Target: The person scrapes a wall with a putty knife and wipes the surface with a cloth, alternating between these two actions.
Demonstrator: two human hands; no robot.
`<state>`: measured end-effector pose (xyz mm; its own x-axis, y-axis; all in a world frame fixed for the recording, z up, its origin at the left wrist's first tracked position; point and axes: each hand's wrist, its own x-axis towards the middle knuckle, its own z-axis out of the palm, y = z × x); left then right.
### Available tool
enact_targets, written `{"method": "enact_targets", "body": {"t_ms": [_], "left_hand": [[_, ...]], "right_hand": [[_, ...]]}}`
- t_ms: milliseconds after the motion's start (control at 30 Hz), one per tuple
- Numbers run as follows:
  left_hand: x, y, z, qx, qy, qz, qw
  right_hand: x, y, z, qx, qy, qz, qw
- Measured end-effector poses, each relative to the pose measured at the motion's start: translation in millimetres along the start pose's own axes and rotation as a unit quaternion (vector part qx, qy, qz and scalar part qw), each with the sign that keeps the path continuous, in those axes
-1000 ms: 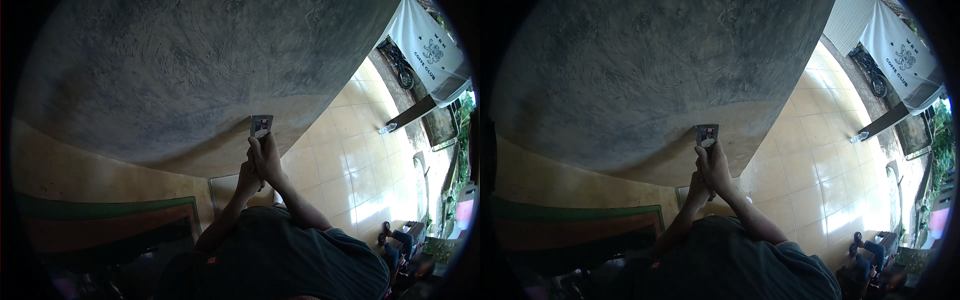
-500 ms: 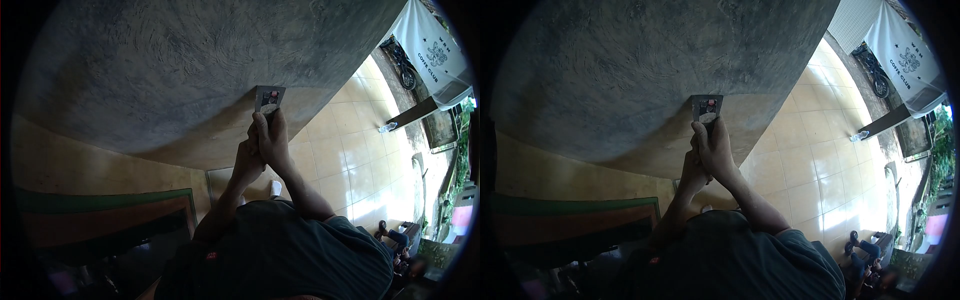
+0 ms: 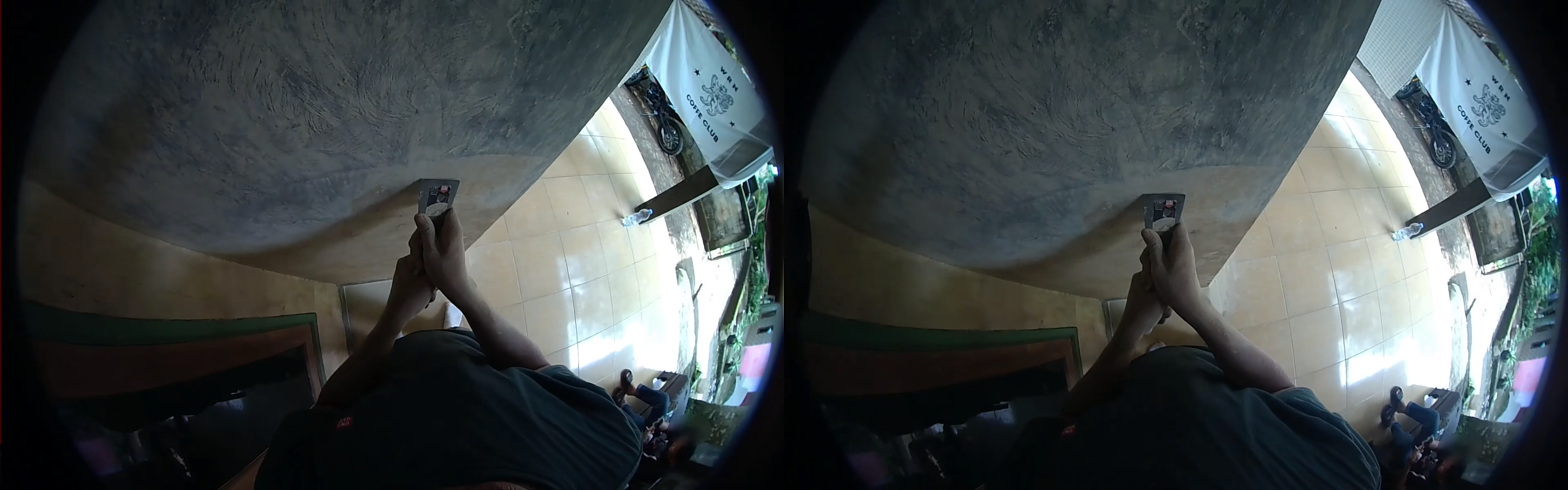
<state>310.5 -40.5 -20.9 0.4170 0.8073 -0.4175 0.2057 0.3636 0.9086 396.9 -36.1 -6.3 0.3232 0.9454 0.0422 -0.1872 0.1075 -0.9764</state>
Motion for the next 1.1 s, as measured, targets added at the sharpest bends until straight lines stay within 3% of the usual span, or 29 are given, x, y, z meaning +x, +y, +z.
{"method": "enact_targets", "body": {"t_ms": [67,100,167,267,333,433,500,600,733,800,867,967,1100], "left_hand": [[4.4,-2.0,0.6,0.002,-0.018,0.0,1.0],[5.0,8.9,-0.4,0.003,-0.019,-0.001,1.0],[2.0,36.6,-4.4,0.024,-0.029,0.07,0.997],[4.8,24.0,-9.0,0.031,-0.052,0.134,0.989],[-4.0,8.5,-7.2,0.044,-0.015,0.047,0.998],[0.8,-5.1,-8.0,-0.003,0.007,0.033,0.999],[10.6,-1.5,-12.3,-0.058,-0.041,0.052,0.996],[20.8,5.3,-20.6,-0.018,-0.083,0.059,0.995],[-0.3,-10.4,-13.1,-0.047,-0.009,0.019,0.999],[11.9,-27.8,-23.0,-0.045,-0.038,0.017,0.998],[24.8,-29.6,-29.4,-0.092,-0.13,-0.035,0.987],[20.9,-13.7,-23.8,-0.073,-0.101,0.032,0.992],[2.7,-19.3,-19.3,-0.035,-0.065,0.014,0.997]], "right_hand": [[1.4,-4.6,-1.8,0.004,0.0,0.025,1.0],[4.9,-14.7,0.2,-0.026,0.005,-0.004,1.0],[10.8,-42.2,6.5,0.005,0.0,-0.017,1.0],[7.0,-44.0,8.0,0.041,-0.005,-0.032,0.999],[0.4,-4.3,6.1,-0.03,0.016,-0.016,0.999],[3.7,4.1,7.6,-0.037,0.018,-0.003,0.999],[6.0,-13.5,9.5,-0.041,0.013,-0.029,0.999],[9.3,-33.9,13.3,-0.039,0.015,-0.028,0.999],[-0.6,9.4,12.5,-0.004,0.026,-0.004,1.0],[-2.9,19.1,12.9,-0.033,0.041,0.008,0.999],[0.9,13.4,14.2,-0.028,0.041,-0.014,0.999],[5.2,-2.8,14.8,-0.041,0.037,-0.031,0.998],[-7.5,7.2,12.4,-0.012,0.021,0.032,0.999]]}}
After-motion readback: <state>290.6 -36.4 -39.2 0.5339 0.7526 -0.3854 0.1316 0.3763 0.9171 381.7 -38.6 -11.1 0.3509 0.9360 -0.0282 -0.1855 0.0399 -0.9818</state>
